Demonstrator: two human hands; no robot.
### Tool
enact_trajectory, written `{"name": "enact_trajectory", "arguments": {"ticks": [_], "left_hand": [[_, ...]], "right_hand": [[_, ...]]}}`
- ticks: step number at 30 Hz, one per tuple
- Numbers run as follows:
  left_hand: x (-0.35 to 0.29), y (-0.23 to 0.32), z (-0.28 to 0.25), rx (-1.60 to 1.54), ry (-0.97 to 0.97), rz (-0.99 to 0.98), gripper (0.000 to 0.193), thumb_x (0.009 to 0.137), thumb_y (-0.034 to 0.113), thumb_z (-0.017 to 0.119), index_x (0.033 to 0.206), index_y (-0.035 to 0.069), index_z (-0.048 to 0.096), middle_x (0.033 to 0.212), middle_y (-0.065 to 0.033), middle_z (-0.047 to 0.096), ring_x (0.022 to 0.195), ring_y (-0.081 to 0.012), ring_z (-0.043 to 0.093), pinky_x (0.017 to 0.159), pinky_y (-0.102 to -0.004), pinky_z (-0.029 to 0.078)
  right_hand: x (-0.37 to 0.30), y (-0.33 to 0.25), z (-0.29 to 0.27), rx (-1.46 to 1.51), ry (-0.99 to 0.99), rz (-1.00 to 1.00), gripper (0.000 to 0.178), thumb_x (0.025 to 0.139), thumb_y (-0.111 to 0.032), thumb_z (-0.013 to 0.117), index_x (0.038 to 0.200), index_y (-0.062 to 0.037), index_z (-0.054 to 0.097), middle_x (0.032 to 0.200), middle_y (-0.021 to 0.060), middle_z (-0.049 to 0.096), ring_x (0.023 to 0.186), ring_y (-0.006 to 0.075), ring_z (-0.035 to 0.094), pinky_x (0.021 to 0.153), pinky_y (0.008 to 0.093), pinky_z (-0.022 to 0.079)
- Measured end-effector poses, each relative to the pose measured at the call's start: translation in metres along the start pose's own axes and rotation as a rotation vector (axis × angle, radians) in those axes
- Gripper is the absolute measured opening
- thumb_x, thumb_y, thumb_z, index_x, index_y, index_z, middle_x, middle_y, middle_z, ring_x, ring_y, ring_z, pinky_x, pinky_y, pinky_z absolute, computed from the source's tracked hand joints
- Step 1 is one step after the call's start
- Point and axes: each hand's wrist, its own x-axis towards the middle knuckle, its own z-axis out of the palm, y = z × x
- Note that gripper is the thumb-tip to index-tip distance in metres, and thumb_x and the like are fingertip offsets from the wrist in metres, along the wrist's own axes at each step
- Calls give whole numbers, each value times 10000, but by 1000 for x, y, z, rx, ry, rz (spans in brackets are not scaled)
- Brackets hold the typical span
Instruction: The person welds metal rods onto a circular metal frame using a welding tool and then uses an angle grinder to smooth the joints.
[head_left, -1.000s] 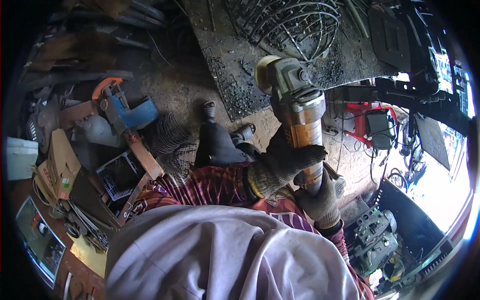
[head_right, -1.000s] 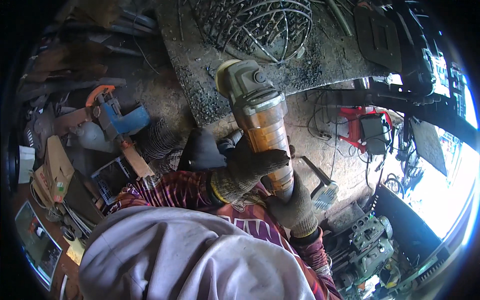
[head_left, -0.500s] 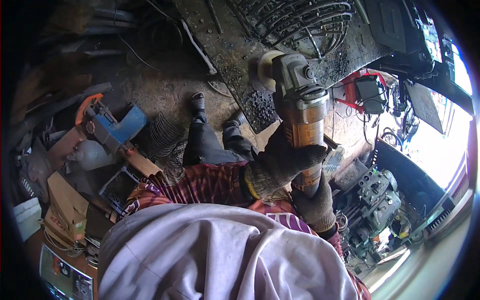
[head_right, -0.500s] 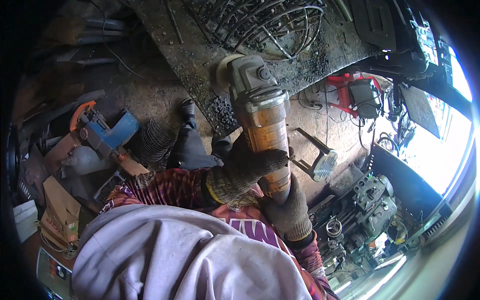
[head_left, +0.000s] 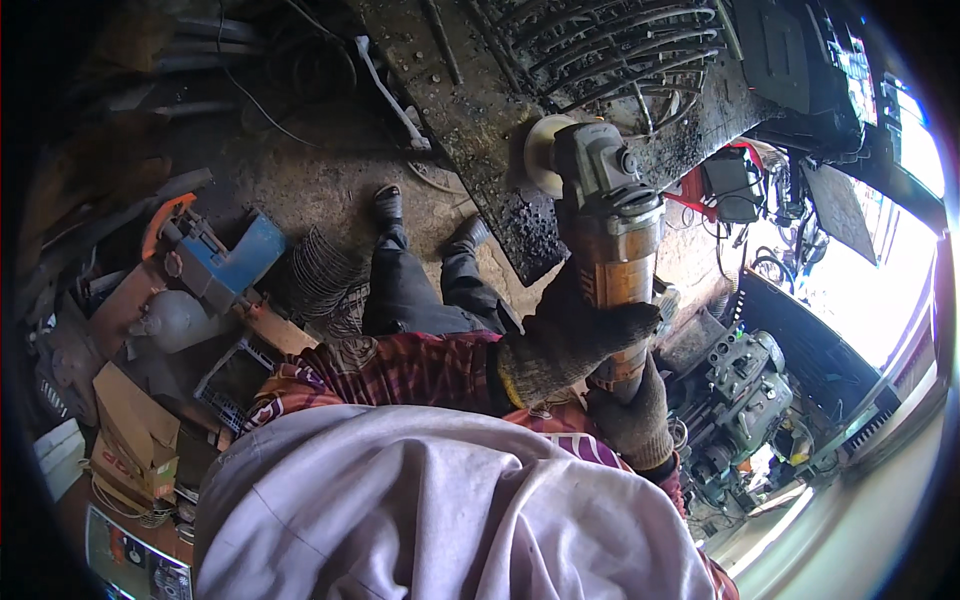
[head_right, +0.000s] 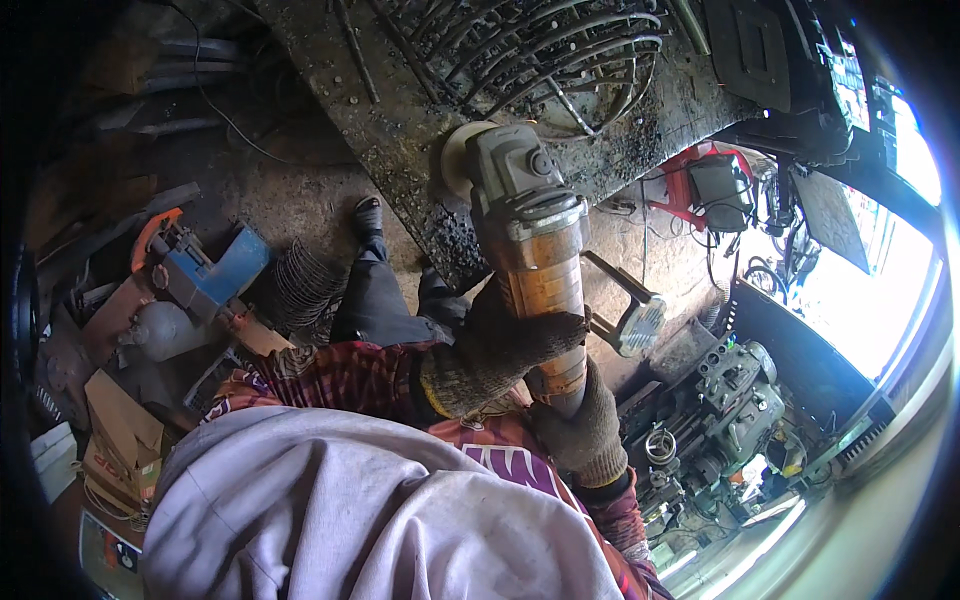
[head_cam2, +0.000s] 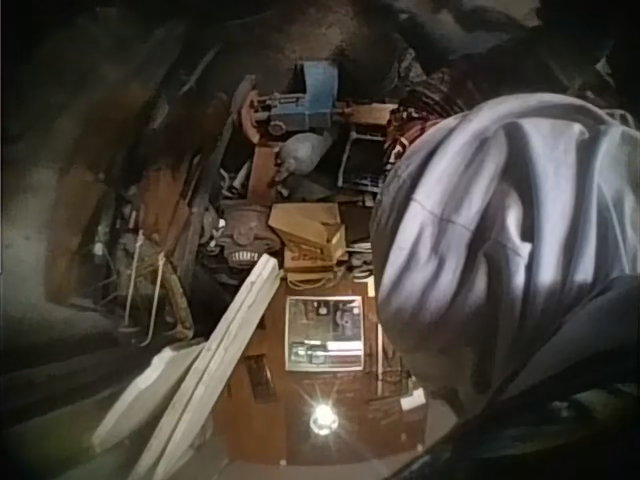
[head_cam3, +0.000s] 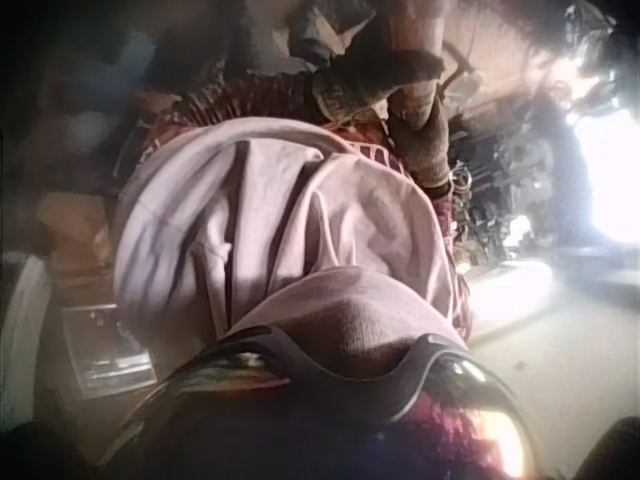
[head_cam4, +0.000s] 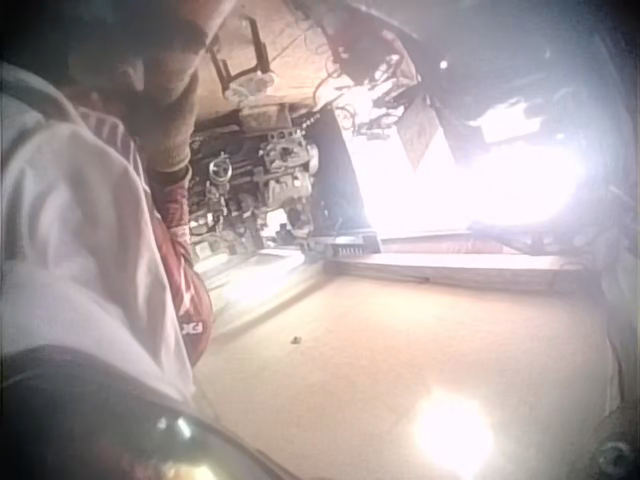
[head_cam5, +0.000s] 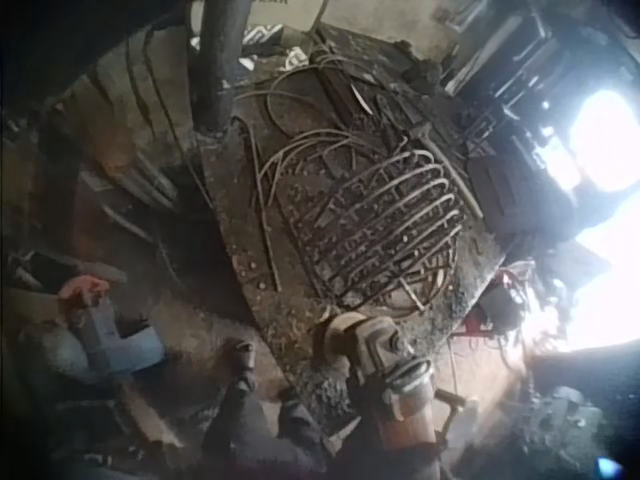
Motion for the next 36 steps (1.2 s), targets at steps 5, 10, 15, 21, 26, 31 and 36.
{"name": "enact_trajectory", "arguments": {"ticks": [5,10,15,21,26,31,36], "left_hand": [[4,-4,-5,73,-49,-12,697,825,161,867,1383,59,462,1174,-92,644,1065,-209,665,923,-378,576],[3,-3,-1,32,-4,13,520,817,83,847,1245,61,553,1029,-69,665,932,-189,689,826,-356,600],[2,0,1,37,0,18,519,822,84,843,1250,60,552,1039,-71,670,942,-190,691,834,-357,599],[-1,3,3,176,72,39,440,839,88,835,1207,54,595,1060,-78,696,960,-187,700,849,-352,599],[3,2,-1,39,-18,0,393,862,76,813,1195,33,609,1031,-91,720,934,-189,712,834,-350,605],[1,2,2,64,48,9,373,863,81,812,1181,26,625,1025,-96,726,915,-187,716,821,-351,607],[1,11,4,65,15,-29,359,858,76,815,1166,29,638,1014,-84,723,892,-183,715,807,-344,604]], "right_hand": [[1,13,1,43,-16,55,592,818,36,684,1382,-24,514,1270,83,658,1134,176,635,981,347,513],[2,15,-1,58,-12,-10,590,810,51,663,1377,-22,517,1248,77,662,1123,168,636,964,336,515],[4,11,-3,88,-21,42,574,805,54,659,1359,-17,523,1232,74,670,1100,168,644,943,325,525],[5,4,-6,27,-24,-24,560,812,42,691,1345,-26,534,1252,92,677,1114,178,658,939,348,539],[6,-5,-7,-55,-22,-45,531,842,-4,706,1344,-15,534,1240,108,690,1102,188,671,925,353,547],[6,-8,-8,-12,-24,46,539,837,-17,708,1347,-16,534,1222,111,698,1093,197,676,923,357,546],[4,-14,-7,-220,31,57,534,834,-24,717,1340,-20,545,1223,117,702,1089,207,681,924,361,546]]}}
